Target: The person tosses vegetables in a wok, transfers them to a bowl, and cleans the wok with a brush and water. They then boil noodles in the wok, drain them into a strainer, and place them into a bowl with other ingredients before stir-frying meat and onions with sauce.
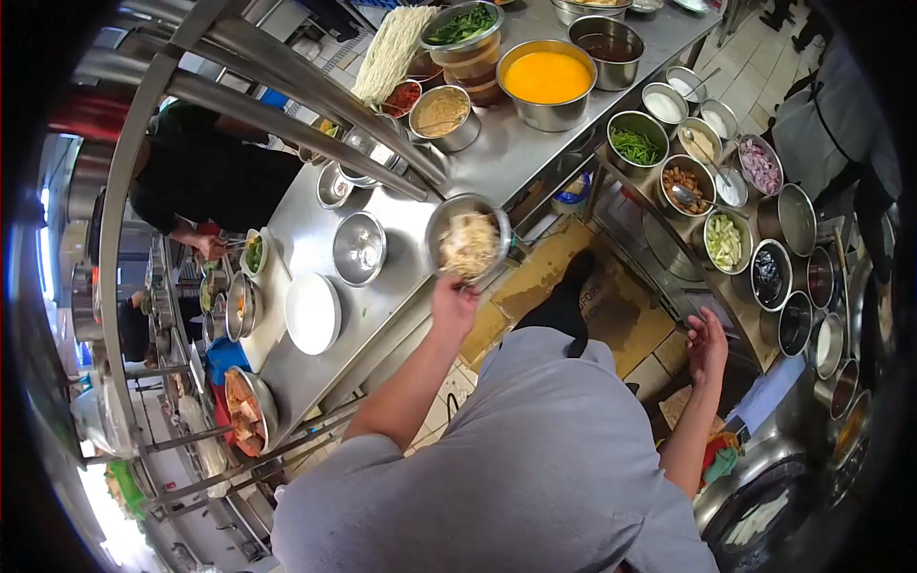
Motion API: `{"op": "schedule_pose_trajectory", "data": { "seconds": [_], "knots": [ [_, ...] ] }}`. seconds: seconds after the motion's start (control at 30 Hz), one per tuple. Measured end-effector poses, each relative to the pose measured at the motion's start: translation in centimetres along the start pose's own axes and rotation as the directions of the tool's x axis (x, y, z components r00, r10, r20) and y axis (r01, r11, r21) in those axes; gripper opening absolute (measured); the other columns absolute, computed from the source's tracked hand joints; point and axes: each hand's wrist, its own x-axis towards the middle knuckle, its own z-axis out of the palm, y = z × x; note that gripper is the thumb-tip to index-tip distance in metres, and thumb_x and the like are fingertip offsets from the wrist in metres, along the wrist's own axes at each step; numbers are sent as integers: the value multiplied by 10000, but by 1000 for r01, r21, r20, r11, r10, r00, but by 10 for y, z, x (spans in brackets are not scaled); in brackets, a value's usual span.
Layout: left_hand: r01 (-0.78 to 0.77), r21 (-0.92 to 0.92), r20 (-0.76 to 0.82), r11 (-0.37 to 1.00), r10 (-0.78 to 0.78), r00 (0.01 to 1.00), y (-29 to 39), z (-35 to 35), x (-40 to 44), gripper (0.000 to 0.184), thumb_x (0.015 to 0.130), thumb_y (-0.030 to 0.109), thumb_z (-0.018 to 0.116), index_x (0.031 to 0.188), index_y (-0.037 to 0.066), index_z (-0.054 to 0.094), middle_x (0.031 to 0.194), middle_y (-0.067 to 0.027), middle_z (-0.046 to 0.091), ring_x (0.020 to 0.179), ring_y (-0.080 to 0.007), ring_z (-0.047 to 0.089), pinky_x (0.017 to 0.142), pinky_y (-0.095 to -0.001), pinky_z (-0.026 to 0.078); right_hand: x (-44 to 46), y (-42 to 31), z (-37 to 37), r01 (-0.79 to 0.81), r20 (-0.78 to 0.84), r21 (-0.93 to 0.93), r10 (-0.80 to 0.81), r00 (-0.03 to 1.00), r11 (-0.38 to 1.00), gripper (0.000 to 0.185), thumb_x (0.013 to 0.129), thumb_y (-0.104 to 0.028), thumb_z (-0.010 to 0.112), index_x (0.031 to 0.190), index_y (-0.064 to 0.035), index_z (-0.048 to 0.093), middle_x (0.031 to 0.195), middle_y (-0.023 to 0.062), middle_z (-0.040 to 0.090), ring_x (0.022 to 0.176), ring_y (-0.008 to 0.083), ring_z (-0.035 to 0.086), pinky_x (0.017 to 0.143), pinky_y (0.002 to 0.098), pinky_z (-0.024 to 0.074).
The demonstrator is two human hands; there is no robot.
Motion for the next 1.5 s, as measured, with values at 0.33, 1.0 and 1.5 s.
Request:
{"op": "schedule_pose_trajectory", "data": {
  "seconds": [0.33, 1.0, 1.5],
  "knots": [
    [-95, -87, 187, 992, 110, 976, 7, -9, -8, 299, 846, 283, 551, 1048, 67, 505, 1084, -156, 562, 911, -269, 593, 800, -373, 505, -16, -25, 21, 85, 85, -15, -83, 993, 996, 263, 913, -275, 485, 1107, -104, 535, 837, 27, 629, 597, 73, 528, 508, 198, 385],
    [-472, 757, 56, -452, -675, 736, -102, 0, 126, 221, 859, 277, 495, 966, 93, 553, 841, -40, 566, 700, -134, 538, 594, -282, 436, -96, 192, -118, -26, -322, 644, 301, 898, 765, 231, 884, -288, 465, 996, -92, 515, 756, 28, 589, 569, 114, 533, 486, 267, 404],
    [-786, 556, -264, -270, -954, 141, -441, 220, -82, 257, 879, 223, 524, 1082, 64, 521, 894, -32, 583, 748, -104, 544, 581, -227, 417, -101, 149, -89, 295, -406, 732, 46, 913, 615, 286, 902, -361, 484, 1060, -128, 430, 837, 43, 617, 708, 128, 586, 582, 267, 461]
  ]
}}
